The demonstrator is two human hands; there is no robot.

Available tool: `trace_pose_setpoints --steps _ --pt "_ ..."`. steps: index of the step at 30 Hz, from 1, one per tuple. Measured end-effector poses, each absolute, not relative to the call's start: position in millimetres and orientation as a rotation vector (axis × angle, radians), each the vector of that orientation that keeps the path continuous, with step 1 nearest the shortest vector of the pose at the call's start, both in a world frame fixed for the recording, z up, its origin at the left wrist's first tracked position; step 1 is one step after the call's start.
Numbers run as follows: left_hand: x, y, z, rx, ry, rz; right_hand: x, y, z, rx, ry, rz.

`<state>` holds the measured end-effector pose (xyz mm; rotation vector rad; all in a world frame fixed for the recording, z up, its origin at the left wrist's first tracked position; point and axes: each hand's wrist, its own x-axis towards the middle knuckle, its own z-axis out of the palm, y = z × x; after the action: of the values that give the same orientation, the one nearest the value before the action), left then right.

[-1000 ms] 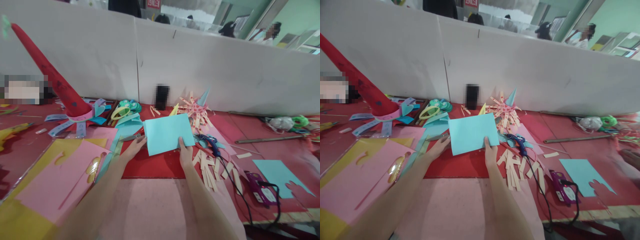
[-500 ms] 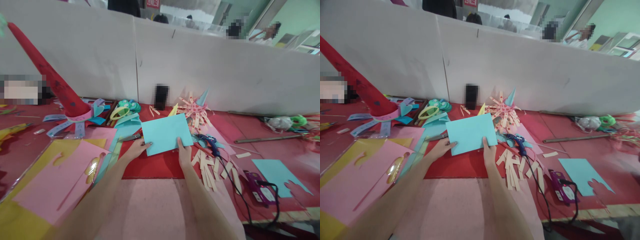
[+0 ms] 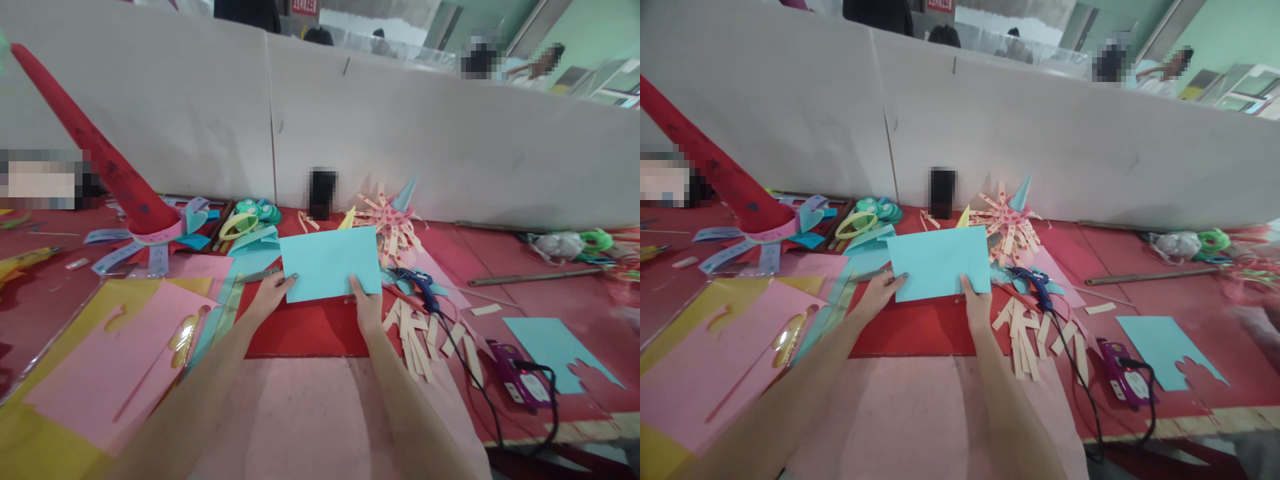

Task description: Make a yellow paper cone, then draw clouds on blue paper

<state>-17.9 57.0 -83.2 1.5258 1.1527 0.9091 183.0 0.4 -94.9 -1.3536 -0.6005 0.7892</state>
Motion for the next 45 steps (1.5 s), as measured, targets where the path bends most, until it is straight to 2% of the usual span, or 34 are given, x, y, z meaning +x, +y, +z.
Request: trace_pose_setpoints --steps 7,12,14,18,22,29,45 --pt "-16 56 -83 1.570 1.164 0.978 181 0 -92 -1.313 -0.549 0.812" --pt "-16 48 -76 1.668 1.472 1.588 171 -3 -90 -1.380 -0.591 0.864" --pt "-16 40 -73 1.887 1.572 1.730 167 -4 -88 -1.426 -0.619 0.881" --pt "-10 26 -68 2.541 1.445 1.492 167 -5 -87 -1.515 -0.718 0.770" --pt "-3 23 -69 2.734 1.231 1.248 169 -6 -84 -1.613 -0.760 0.724" --pt "4 22 -79 2.392 1.003 1.011 157 -9 -81 -1.564 -0.950 0.913" --pt "2 24 -67 1.835 0.990 0.816 158 -11 -93 -1.437 -1.203 1.055"
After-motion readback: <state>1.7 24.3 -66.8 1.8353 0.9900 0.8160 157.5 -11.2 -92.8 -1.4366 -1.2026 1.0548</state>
